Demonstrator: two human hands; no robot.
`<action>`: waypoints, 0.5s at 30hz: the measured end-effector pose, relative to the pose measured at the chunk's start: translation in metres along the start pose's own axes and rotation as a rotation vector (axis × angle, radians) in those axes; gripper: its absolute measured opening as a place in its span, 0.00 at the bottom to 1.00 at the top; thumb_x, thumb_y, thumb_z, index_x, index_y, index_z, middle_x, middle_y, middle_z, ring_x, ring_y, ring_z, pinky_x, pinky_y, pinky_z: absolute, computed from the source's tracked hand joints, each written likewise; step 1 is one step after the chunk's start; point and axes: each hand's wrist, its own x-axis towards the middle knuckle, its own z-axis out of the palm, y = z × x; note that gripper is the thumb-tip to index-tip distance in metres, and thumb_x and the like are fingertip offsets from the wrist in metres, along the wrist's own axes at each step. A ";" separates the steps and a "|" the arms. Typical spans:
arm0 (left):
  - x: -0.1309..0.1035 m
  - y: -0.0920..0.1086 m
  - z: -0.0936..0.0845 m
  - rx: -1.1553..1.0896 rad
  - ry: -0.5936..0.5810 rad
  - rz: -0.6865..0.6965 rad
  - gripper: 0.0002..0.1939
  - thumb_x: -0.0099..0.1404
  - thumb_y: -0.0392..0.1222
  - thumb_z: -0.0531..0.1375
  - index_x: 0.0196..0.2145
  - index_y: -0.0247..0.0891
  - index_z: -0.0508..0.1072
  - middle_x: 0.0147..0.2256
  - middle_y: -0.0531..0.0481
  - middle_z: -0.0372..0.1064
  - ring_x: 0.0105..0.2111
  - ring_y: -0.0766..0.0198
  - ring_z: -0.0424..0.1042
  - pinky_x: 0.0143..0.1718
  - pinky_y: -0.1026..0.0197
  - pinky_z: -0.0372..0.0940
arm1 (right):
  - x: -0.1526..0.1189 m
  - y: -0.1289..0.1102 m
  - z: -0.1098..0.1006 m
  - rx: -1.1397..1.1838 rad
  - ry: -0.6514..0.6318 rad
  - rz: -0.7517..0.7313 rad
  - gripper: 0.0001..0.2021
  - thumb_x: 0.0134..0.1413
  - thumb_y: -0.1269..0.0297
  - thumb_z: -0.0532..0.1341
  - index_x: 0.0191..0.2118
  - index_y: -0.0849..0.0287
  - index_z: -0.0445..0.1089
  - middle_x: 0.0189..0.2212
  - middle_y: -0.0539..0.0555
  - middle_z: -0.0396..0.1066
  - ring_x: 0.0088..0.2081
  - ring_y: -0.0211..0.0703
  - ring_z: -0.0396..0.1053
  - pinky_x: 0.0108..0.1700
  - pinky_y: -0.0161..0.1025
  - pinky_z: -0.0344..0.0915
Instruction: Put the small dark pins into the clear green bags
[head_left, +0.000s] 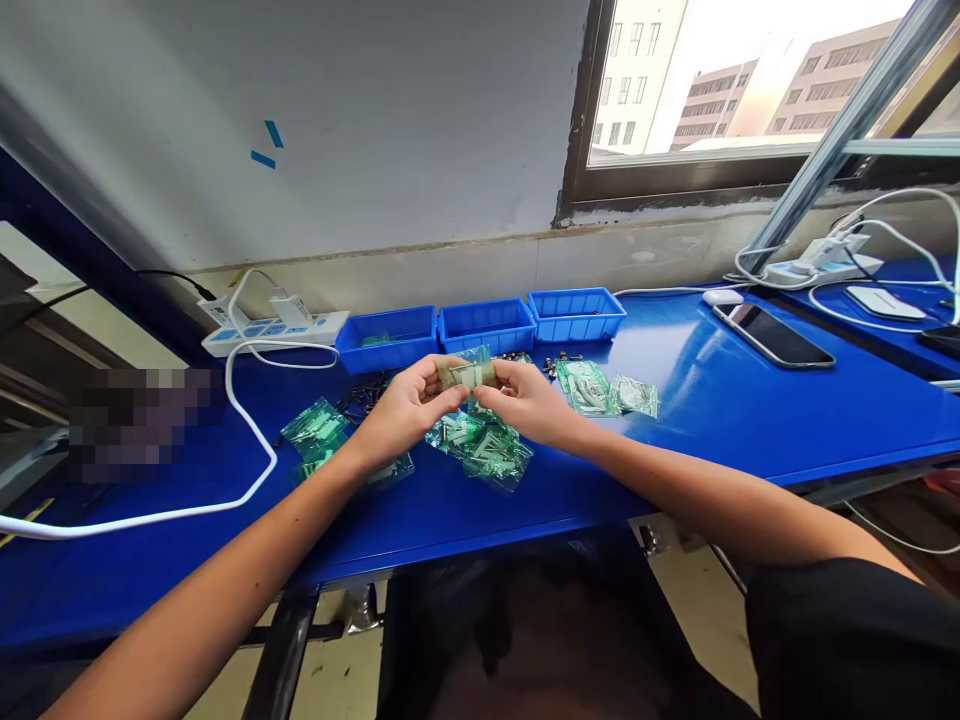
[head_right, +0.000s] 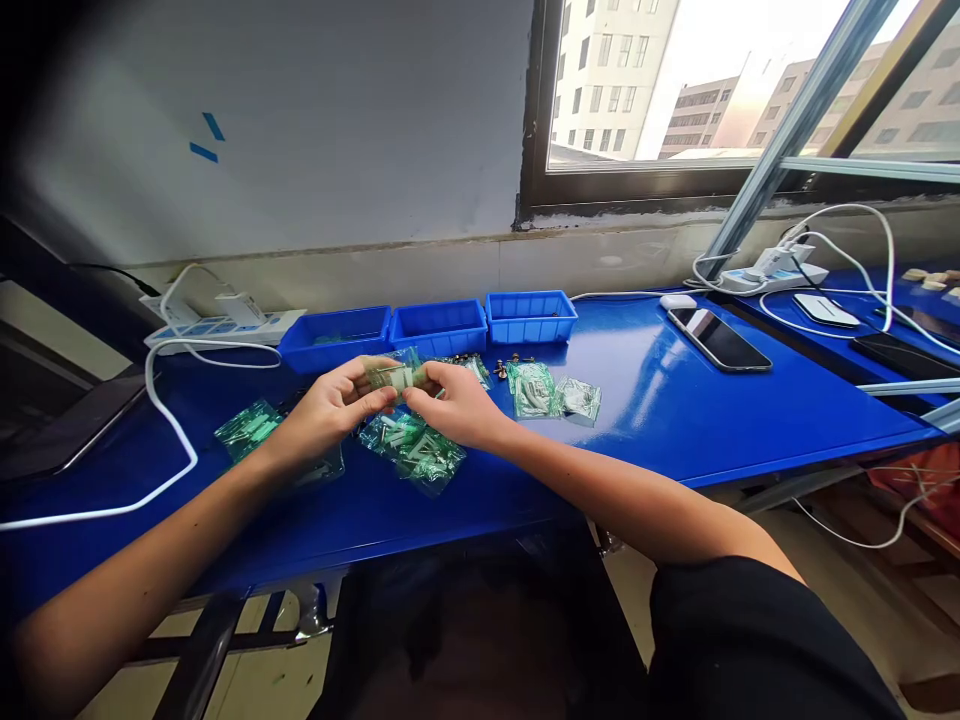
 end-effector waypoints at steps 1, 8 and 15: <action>0.000 0.000 0.000 0.017 -0.010 -0.002 0.20 0.47 0.51 0.65 0.34 0.36 0.69 0.29 0.51 0.71 0.29 0.64 0.69 0.32 0.63 0.65 | 0.000 0.000 0.000 -0.005 0.008 -0.003 0.08 0.46 0.61 0.53 0.22 0.58 0.57 0.22 0.46 0.59 0.25 0.33 0.55 0.27 0.34 0.52; 0.000 -0.001 0.000 0.089 -0.001 -0.014 0.26 0.47 0.59 0.64 0.35 0.34 0.73 0.33 0.47 0.74 0.36 0.58 0.71 0.41 0.58 0.65 | -0.001 -0.001 0.001 -0.055 0.052 0.017 0.09 0.47 0.60 0.55 0.24 0.58 0.57 0.20 0.45 0.57 0.24 0.33 0.54 0.26 0.34 0.51; 0.000 0.003 -0.002 0.072 -0.022 -0.032 0.22 0.47 0.56 0.64 0.33 0.34 0.73 0.30 0.48 0.73 0.33 0.59 0.70 0.38 0.59 0.65 | 0.001 -0.001 -0.001 -0.017 0.073 0.061 0.07 0.48 0.63 0.54 0.25 0.59 0.60 0.21 0.46 0.60 0.25 0.33 0.57 0.28 0.34 0.53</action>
